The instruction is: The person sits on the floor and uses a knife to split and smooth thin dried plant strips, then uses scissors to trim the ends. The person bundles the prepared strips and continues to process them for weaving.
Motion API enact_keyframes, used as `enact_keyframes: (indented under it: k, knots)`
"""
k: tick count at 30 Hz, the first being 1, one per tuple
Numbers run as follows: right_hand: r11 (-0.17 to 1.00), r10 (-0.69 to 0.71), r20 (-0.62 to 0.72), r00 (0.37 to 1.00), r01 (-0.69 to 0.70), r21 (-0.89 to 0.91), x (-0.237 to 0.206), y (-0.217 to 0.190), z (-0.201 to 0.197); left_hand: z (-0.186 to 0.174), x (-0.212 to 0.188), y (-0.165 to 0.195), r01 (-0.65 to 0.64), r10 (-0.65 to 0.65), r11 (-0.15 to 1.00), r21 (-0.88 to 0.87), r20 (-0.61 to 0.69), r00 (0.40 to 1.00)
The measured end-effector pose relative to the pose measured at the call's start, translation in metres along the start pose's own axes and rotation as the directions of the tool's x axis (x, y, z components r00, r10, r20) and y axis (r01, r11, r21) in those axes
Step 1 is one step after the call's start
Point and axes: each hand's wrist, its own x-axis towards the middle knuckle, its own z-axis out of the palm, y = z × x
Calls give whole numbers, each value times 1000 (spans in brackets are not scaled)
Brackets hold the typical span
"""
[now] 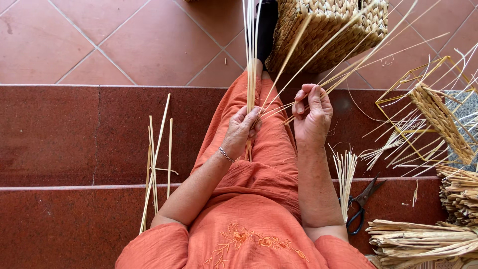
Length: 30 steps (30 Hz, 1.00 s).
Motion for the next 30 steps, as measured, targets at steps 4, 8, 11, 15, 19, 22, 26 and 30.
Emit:
enact_keyframes:
  k: [4,8,11,15,19,22,26,30]
  knots:
    - [1000,21,-5,1000,-21,21,0,-1,4,-1,1,-1,13,-13,999,-36,19,1000]
    - [997,73,-64,995,-74,-23,-3,0,11,0,2,-1,-8,9,998,-68,9,1000]
    - [988,119,-25,993,-121,-92,-15,9,16,2,2,-1,-34,33,998,-57,-26,999]
    - [954,216,45,975,-201,-223,-37,33,22,8,3,-2,-102,101,994,-48,-14,995]
    - [960,220,7,975,-215,-179,-46,47,23,10,0,-8,-163,164,985,52,-9,986]
    - [969,120,-14,993,-120,-217,-38,42,18,8,5,-7,-210,211,963,172,12,977]
    - [979,-7,-143,990,-22,-201,-18,14,17,-1,8,0,-237,234,965,112,37,971]
    - [992,-106,15,994,107,-63,-12,-19,17,-3,5,-1,-188,185,976,108,32,982]
